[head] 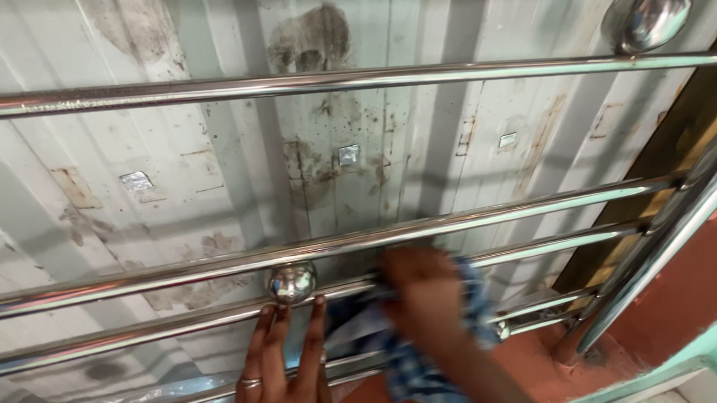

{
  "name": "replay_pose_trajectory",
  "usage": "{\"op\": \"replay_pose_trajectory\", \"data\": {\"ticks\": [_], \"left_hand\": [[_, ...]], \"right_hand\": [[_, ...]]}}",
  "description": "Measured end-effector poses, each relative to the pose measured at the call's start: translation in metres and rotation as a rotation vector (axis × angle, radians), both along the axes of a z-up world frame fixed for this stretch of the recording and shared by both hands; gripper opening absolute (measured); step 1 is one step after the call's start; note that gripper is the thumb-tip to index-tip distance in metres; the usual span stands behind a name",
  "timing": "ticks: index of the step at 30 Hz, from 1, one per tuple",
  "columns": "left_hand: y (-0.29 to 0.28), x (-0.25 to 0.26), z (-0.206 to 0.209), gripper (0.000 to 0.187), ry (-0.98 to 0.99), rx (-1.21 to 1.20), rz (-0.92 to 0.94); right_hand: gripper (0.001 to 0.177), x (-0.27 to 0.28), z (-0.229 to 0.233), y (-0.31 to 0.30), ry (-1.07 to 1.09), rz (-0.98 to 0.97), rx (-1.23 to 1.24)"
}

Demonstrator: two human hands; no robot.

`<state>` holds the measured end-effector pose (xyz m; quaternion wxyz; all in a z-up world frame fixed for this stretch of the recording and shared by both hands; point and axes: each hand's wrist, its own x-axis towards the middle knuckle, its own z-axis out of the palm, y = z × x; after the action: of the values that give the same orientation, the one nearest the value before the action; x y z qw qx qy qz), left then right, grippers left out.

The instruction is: The person cleans a metal railing with a cloth, wiping the horizontal bars and vertical support posts.

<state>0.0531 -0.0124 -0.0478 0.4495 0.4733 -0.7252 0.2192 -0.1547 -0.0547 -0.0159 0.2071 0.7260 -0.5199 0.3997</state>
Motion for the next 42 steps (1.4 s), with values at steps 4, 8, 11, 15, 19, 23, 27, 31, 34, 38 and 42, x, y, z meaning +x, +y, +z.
{"op": "replay_pose_trajectory", "data": {"ticks": [4,8,11,15,19,23,27,31,34,38,42], "left_hand": [[0.001,-0.011,0.002,0.047,0.014,0.069,0.051],[0.001,-0.016,0.001,0.055,0.055,0.169,0.037],[0.004,-0.013,-0.002,0.062,0.022,0.222,0.04],[-0.001,-0.011,-0.004,0.061,-0.012,0.134,0.01],[0.0,-0.01,-0.003,0.064,-0.013,0.199,-0.034],[-0.001,-0.004,0.003,0.069,-0.022,0.266,-0.053],[0.002,-0.015,-0.003,0.062,0.019,0.196,-0.014],[-0.003,-0.012,-0.011,0.06,-0.023,0.139,-0.01],[-0.003,-0.012,-0.014,0.058,-0.092,0.104,-0.01],[0.0,-0.015,-0.012,0.058,-0.081,0.109,0.015],[-0.003,-0.023,-0.021,0.058,-0.006,0.093,0.046]], "right_hand": [[0.052,-0.002,-0.002,0.005,-0.052,-0.171,-0.167],[0.037,0.049,-0.006,-0.008,-0.018,-0.146,-0.043],[0.031,0.068,-0.004,-0.005,-0.019,-0.055,-0.013],[0.051,0.034,0.001,-0.008,0.114,0.118,0.06],[0.061,-0.029,0.0,0.001,0.12,0.011,0.037],[0.059,-0.045,0.0,0.011,0.016,-0.171,0.009],[0.037,0.025,-0.007,-0.005,0.154,-0.148,-0.054],[0.037,0.045,0.008,0.001,0.066,0.068,0.084],[0.049,0.018,0.012,0.001,0.107,0.157,0.075],[0.04,-0.029,0.011,0.008,0.08,0.01,0.143],[0.05,-0.011,0.002,0.004,0.123,-0.107,0.03]]}}
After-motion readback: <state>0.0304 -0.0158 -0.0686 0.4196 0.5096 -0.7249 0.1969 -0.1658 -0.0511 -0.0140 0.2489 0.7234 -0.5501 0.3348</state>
